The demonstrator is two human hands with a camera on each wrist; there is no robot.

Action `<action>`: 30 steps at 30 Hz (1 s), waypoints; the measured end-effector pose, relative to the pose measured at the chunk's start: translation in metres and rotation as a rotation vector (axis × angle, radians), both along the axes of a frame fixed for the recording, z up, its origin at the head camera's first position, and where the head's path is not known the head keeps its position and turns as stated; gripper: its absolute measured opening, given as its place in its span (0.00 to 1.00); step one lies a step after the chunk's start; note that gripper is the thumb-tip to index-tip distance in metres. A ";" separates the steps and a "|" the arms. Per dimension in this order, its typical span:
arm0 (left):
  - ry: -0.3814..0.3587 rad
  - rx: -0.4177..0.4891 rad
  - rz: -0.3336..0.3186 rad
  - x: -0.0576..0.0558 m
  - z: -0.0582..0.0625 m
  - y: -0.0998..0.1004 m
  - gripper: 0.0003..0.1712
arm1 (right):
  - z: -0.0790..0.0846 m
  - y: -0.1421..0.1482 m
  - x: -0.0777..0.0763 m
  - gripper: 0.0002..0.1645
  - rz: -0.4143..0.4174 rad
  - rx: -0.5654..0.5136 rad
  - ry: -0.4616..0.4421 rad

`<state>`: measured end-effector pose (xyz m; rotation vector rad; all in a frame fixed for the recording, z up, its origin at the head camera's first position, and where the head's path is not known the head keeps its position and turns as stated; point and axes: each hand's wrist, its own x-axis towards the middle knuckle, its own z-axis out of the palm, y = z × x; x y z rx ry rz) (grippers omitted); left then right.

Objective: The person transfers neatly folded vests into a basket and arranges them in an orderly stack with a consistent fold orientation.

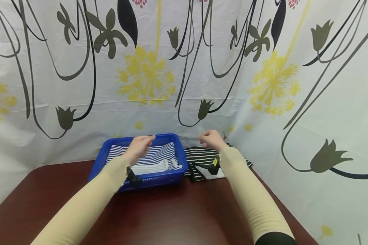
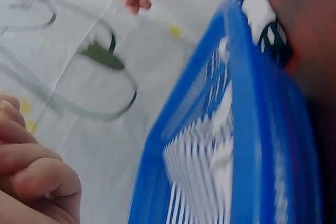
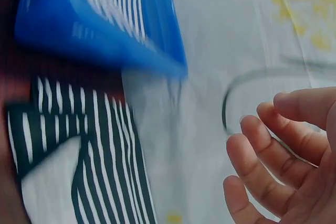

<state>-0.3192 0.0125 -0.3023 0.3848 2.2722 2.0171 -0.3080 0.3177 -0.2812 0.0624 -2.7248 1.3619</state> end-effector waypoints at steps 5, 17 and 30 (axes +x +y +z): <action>-0.004 0.088 -0.081 0.004 -0.005 0.057 0.15 | -0.010 0.050 0.001 0.20 -0.061 0.023 0.007; -0.013 -0.070 -0.038 0.023 -0.024 0.172 0.39 | -0.050 0.125 -0.001 0.23 -0.168 0.172 0.014; -0.084 -0.171 0.134 0.031 -0.088 0.214 0.43 | -0.091 0.166 -0.006 0.33 -0.182 0.314 -0.061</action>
